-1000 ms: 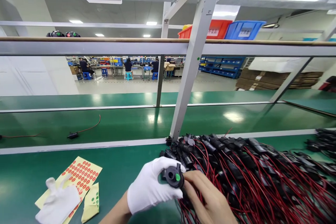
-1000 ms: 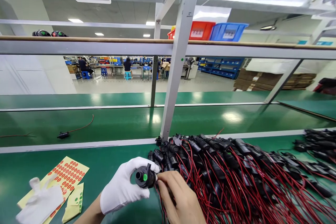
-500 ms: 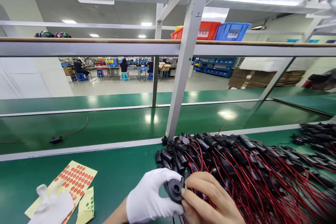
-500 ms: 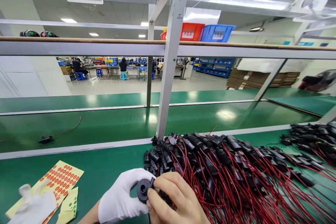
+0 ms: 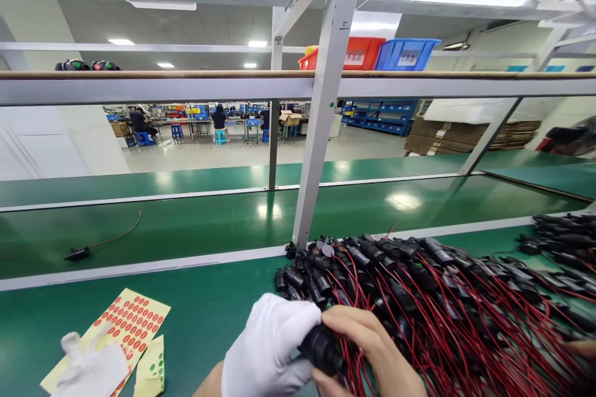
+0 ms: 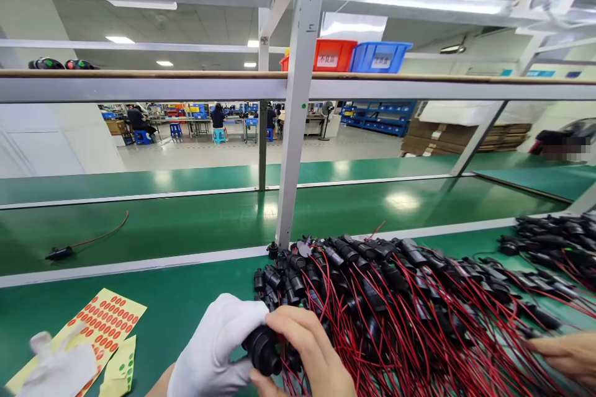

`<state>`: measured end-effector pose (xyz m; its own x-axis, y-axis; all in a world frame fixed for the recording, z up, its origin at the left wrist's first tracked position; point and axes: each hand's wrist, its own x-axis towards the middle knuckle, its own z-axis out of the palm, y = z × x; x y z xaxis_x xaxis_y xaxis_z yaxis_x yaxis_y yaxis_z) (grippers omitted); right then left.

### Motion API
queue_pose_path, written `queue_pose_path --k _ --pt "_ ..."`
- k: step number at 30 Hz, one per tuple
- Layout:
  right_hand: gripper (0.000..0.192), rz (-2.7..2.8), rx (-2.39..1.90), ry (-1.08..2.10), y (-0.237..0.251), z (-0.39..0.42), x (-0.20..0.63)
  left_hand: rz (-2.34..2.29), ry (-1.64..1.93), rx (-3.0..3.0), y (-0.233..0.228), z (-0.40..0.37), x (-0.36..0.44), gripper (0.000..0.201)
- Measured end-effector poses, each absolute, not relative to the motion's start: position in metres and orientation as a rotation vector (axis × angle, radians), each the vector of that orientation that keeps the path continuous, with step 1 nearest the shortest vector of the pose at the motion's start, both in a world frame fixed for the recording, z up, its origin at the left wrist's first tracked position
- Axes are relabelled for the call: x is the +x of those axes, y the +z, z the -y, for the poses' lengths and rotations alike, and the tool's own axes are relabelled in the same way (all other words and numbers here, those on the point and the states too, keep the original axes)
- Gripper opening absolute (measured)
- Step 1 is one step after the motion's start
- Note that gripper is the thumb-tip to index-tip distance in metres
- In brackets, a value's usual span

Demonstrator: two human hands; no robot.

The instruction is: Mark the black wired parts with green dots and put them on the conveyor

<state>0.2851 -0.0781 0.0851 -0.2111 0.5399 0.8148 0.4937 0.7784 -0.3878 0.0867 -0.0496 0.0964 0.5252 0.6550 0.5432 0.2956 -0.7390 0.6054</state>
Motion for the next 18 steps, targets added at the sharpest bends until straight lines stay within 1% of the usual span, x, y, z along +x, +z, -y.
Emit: queue_pose_path --k 2,3,6,7,8,11,13,15,18 --pt "0.034 1.726 -0.856 0.327 0.083 0.077 0.283 -0.864 1.143 2.294 0.098 0.051 0.088 0.042" --pt "0.033 1.635 -0.880 0.486 0.081 0.077 0.282 -0.876 1.142 2.263 0.100 0.052 0.089 0.039" --pt "0.043 1.460 -0.923 0.875 0.076 0.075 0.280 -0.907 1.086 2.117 0.105 0.055 0.095 0.026" --pt "0.046 1.449 -0.937 0.954 0.075 0.073 0.281 -0.943 1.061 2.003 0.105 0.056 0.098 0.025" --pt "0.048 1.446 -0.952 1.003 0.074 0.070 0.281 -0.951 1.020 1.848 0.103 0.055 0.100 0.028" --pt "0.044 1.440 -1.018 1.034 0.072 0.064 0.284 -0.756 0.848 1.180 0.090 0.043 0.102 0.050" --pt "0.040 1.433 -1.101 0.998 0.068 0.061 0.286 -0.614 0.809 0.716 0.081 0.020 0.097 0.057" --pt "0.039 1.440 -1.191 0.928 0.062 0.061 0.290 -0.601 0.912 0.406 0.076 -0.015 0.083 0.050" --pt "0.040 1.493 -1.298 0.820 0.052 0.063 0.298 -0.624 1.214 0.251 0.080 -0.082 0.044 0.034"
